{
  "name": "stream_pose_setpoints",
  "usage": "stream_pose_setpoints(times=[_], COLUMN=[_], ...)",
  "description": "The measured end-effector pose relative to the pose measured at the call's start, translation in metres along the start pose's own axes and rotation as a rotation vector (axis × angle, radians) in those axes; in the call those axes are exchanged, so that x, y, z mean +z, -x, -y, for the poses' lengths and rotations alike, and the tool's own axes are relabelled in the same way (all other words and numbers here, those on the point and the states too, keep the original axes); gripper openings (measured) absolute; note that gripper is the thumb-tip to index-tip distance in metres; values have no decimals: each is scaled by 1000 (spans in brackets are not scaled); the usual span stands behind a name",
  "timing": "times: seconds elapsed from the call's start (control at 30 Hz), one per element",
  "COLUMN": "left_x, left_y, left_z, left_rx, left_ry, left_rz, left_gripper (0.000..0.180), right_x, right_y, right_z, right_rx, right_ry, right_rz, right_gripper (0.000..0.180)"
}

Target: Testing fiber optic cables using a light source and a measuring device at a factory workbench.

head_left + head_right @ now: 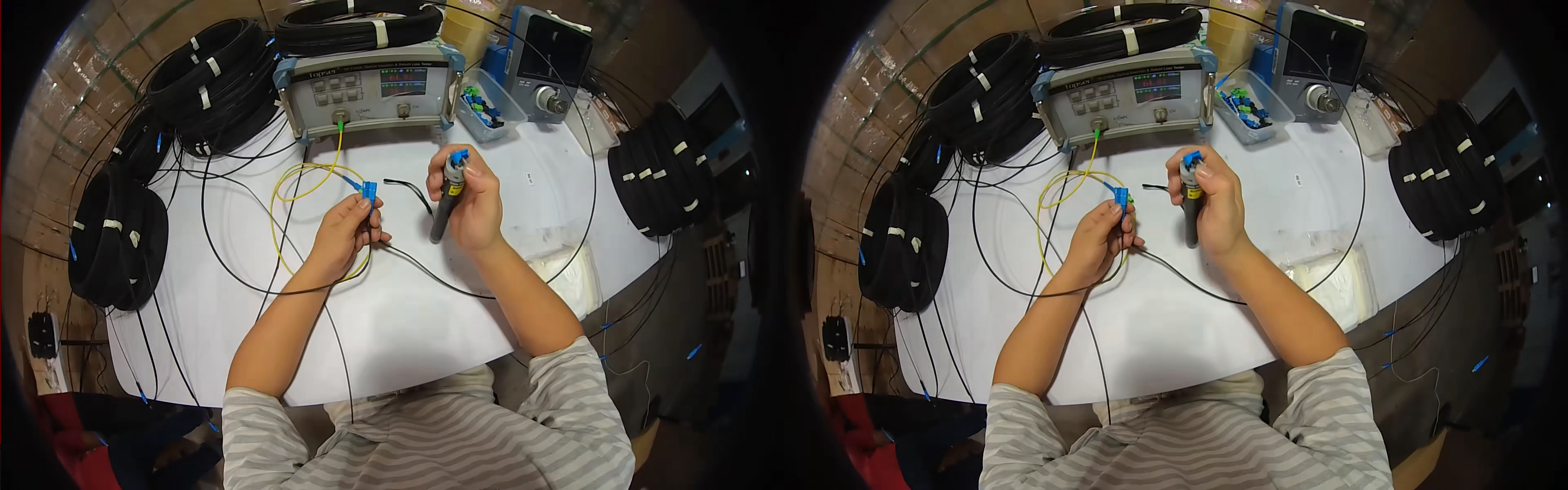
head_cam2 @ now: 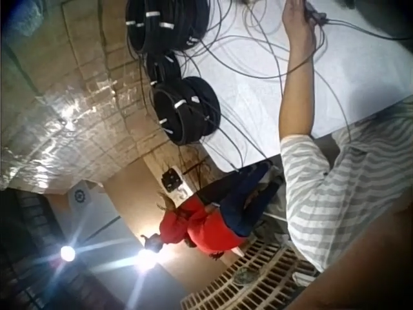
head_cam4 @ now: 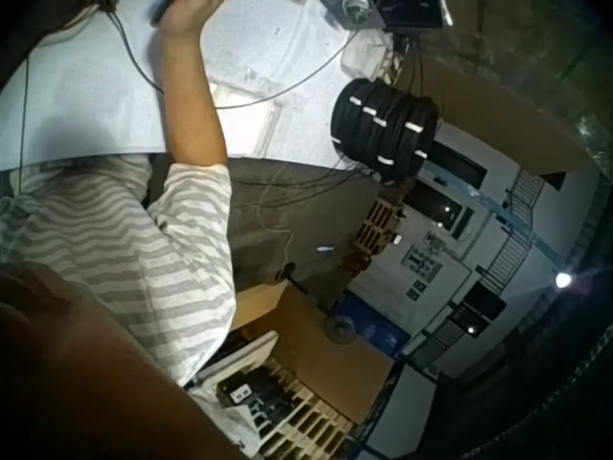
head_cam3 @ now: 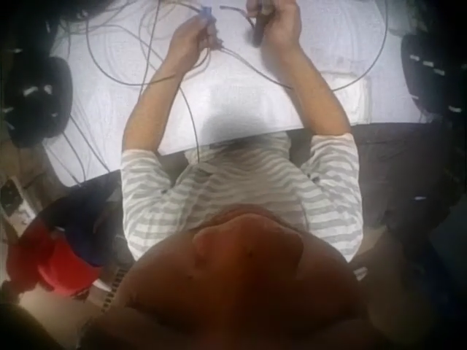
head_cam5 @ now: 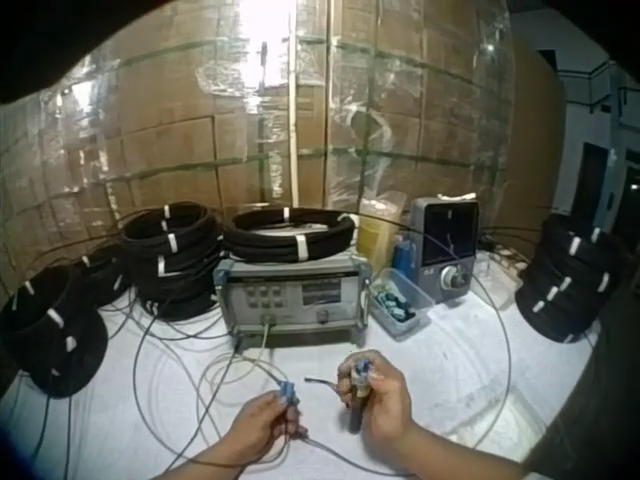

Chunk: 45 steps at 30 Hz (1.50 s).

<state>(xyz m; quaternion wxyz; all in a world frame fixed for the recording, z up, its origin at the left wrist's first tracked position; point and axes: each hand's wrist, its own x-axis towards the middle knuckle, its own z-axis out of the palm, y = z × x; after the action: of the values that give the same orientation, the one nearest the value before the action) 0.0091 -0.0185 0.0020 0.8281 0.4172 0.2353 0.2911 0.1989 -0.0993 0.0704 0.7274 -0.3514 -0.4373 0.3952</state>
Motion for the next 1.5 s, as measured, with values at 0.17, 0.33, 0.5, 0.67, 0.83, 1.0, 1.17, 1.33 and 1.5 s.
stream_pose_setpoints(times=[0.17,0.33,0.5,0.67,0.83,1.0,1.17,1.33,1.5], left_x=[1,3,2,3,2,2,3,2,8], left_y=[-1,2,0,3,3,3,2,6,5], left_z=[-1,-3,-4,-4,-4,-6,-5,-6,-7], left_rx=[-9,-5,-25,-22,-14,21,12,-1,-29], left_ry=[-17,-52,-73,-92,-66,-36,-64,-35,-108], left_rz=[6,-2,39,47,55,89,70,3,-66], left_gripper=[23,23,25,26,26,26,24,21,23], right_x=[-11,-3,-11,-25,-20,-11,-21,-32,-46], right_y=[-3,-10,-11,-7,-4,-1,-7,-11,-3], right_z=[-2,3,-5,-17,-25,-30,-18,14,23], right_rx=[10,40,-340,-365,-336,-29,5,169,227], right_ry=[46,77,259,340,552,399,781,840,983], right_rz=[-77,-280,-270,-152,-89,-72,102,290,462], right_gripper=[36,34,39,40,59,68,40,33,36])
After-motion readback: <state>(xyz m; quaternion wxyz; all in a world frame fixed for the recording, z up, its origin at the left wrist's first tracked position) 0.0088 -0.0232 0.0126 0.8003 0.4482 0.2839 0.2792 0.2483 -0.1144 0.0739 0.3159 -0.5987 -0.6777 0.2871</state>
